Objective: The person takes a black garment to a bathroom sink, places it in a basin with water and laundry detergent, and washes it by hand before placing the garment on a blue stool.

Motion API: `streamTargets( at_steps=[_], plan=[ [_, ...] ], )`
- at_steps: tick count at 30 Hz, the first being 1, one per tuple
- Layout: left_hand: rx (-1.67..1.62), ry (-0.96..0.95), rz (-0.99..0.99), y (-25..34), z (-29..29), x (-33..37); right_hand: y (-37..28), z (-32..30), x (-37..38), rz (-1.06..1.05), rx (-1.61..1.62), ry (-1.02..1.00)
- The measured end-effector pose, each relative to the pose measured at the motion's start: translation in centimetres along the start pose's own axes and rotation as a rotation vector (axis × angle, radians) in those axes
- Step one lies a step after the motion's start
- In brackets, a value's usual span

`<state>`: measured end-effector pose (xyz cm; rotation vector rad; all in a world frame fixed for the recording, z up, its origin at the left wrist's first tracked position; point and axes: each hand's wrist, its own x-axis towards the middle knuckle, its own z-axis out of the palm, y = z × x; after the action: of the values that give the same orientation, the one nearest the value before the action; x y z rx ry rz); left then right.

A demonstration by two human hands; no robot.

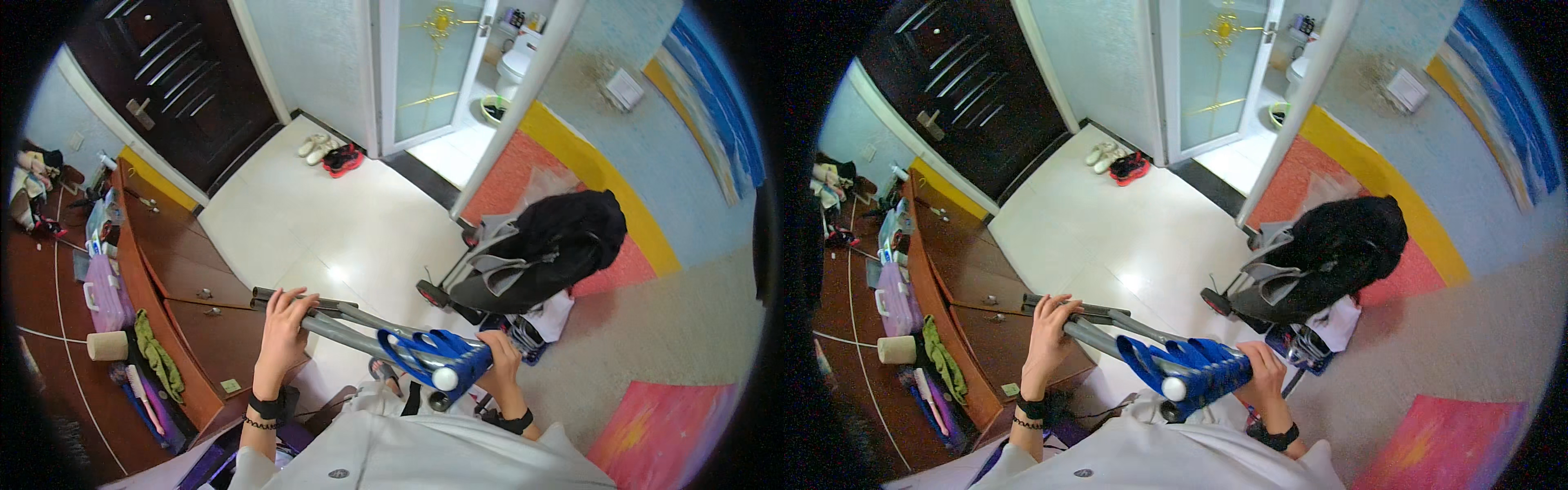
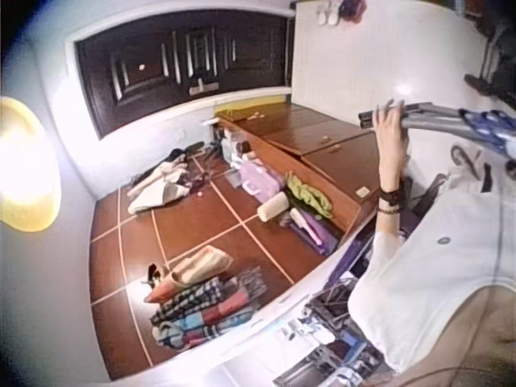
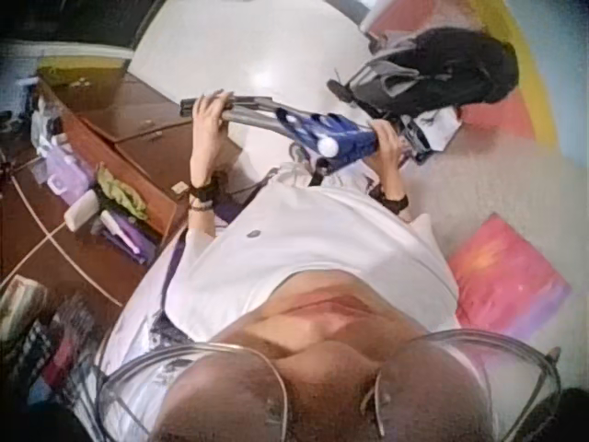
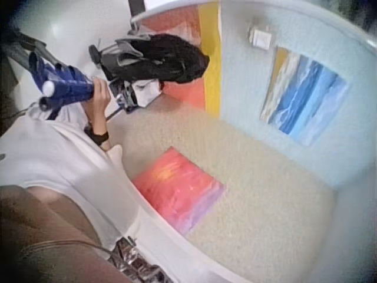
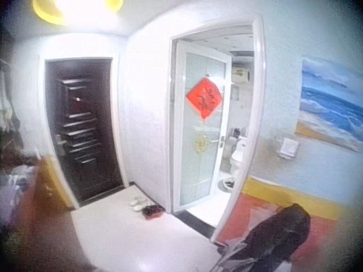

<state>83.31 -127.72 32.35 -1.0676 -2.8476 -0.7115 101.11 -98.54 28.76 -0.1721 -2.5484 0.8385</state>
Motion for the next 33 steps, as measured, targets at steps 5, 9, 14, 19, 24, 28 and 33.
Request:
streamTargets(
  at_steps=[5, 9, 14, 19, 24, 28, 33],
  plan=[
    [0.066, 0.095, -0.047, -4.7, -1.9, 1.2, -1.9, 3.4, 6.9, -0.115, 0.073, 0.003],
    [0.007, 0.289, -0.211, -7.4, 0.8, 4.1, -0.4, 6.2, 12.9, -0.277, 0.207, 0.113],
    [-0.184, 0.376, -0.357, -8.2, 4.4, 11.3, 4.0, 10.5, 20.1, 0.124, 0.228, 0.007],
    [-0.213, 0.157, -0.260, -6.1, 6.5, 19.4, 6.6, 11.9, 27.2, 0.335, 0.068, -0.110],
    [-0.190, 0.162, -0.164, -9.7, 6.2, 29.3, 10.6, 11.8, 35.1, 0.461, -0.196, 0.070],
    [-0.119, 0.308, -0.097, -13.5, 5.6, 40.0, 16.4, 12.4, 40.1, 0.707, -0.339, 0.313],
    [-0.185, 0.348, 0.177, -15.4, 5.8, 57.1, 18.3, 11.1, 45.4, 1.158, -0.225, 0.545]
  ],
)
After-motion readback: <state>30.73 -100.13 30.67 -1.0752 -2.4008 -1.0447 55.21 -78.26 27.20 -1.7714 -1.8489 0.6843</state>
